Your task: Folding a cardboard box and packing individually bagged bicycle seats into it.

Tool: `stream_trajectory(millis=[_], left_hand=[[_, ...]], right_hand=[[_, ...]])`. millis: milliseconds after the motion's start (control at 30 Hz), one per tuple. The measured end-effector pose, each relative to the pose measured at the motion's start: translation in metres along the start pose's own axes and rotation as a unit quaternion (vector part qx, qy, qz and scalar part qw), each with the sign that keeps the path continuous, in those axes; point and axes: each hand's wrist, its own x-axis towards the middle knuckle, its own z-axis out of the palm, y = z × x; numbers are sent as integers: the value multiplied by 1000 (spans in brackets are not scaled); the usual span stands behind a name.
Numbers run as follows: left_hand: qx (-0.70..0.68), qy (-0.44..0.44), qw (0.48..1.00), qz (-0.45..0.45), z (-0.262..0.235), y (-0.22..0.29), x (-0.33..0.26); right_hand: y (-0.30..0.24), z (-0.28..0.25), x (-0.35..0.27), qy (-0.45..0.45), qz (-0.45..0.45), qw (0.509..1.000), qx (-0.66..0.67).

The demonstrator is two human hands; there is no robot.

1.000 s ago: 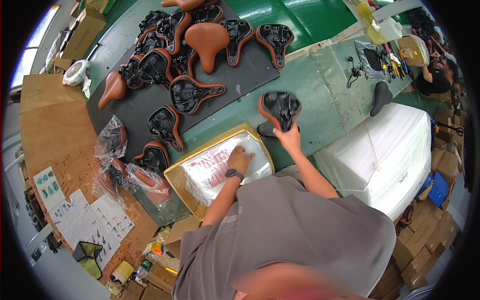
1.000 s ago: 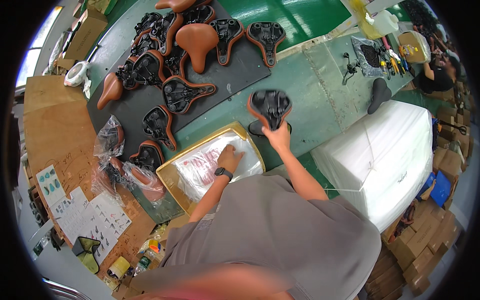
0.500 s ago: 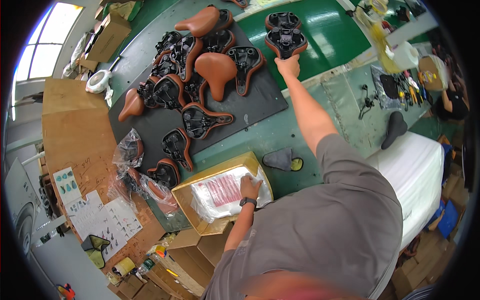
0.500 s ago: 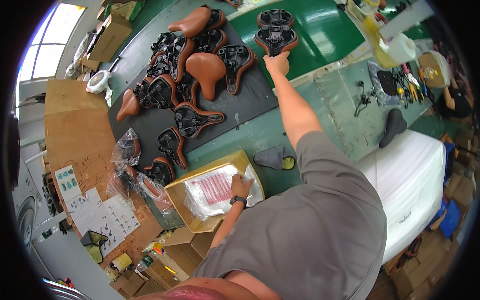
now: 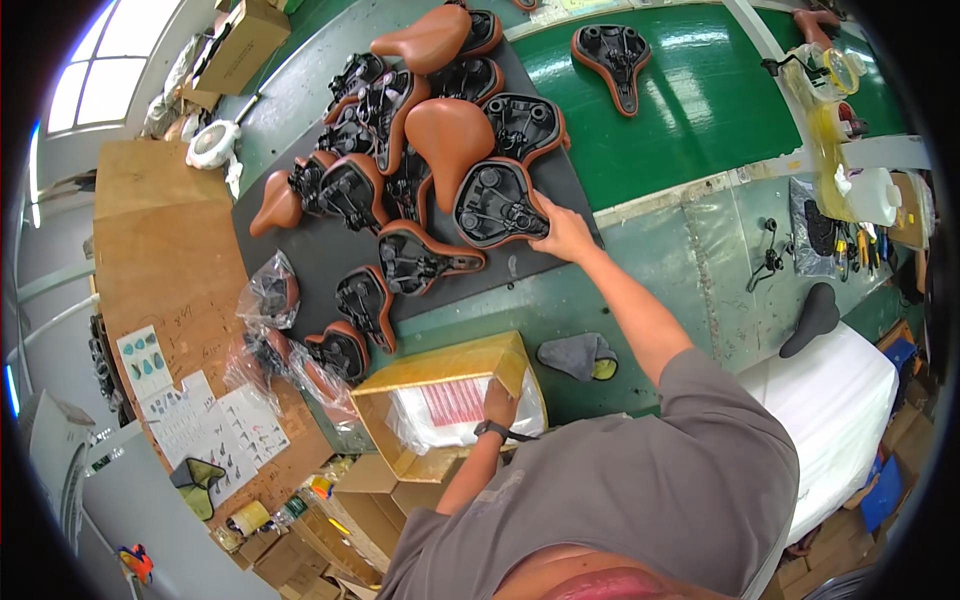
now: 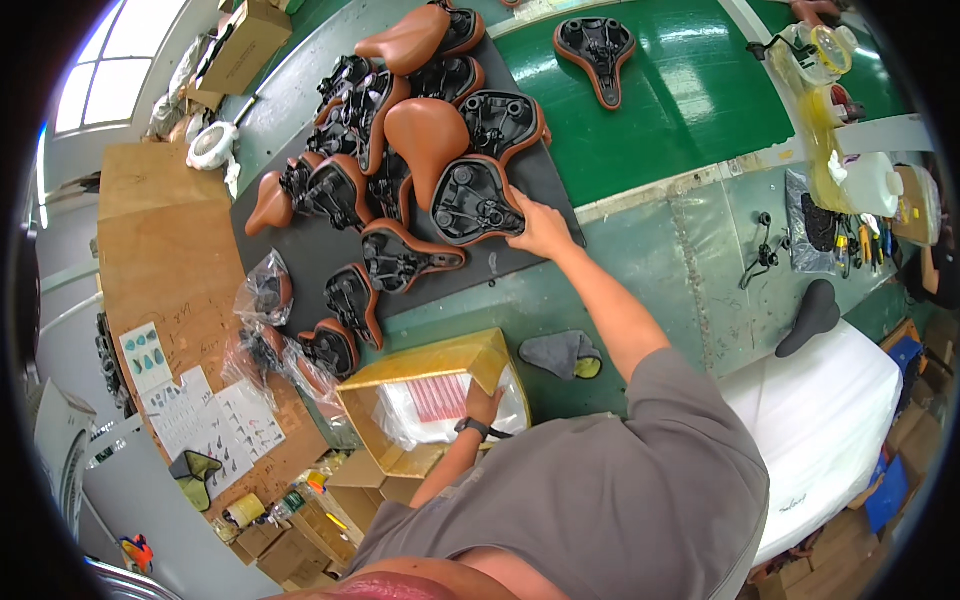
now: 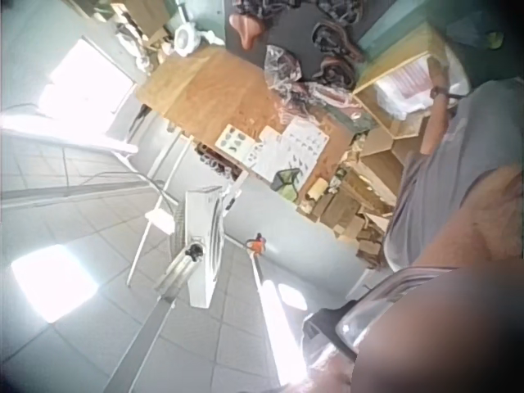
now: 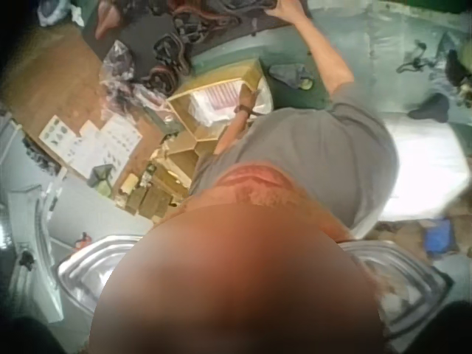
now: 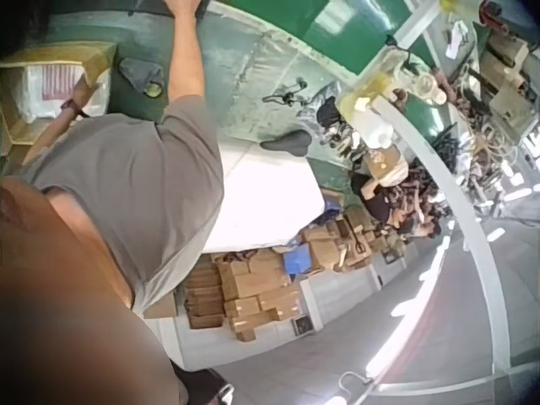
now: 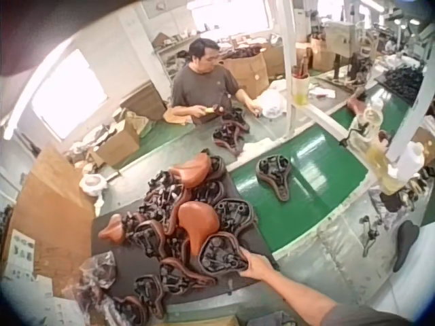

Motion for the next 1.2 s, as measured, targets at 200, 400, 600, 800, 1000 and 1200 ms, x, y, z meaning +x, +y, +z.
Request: stream_trajectory(millis=[200,400,600,800,1000,1200], left_hand=[[-37,17,998,-42,-6,2,-5],[-19,35,999,-34,-17,22,-4],[-63,101,992,-31,-12,25,-30],[18,109,993,-50,38,-23,-52],[-227,197,939,-165,38,-83,-41],[-526,34,832,-170,-57,-87,-81]], right_hand=[[33,-73,66,50,8,996,-79],[55,-171,156,116,142,974,-136],[12,-143,66,319,103,923,190],[-32,-57,-269,294,164,892,303],[-72,-7,-510,44,422,759,494],[-134,58,-547,40,309,852,420]])
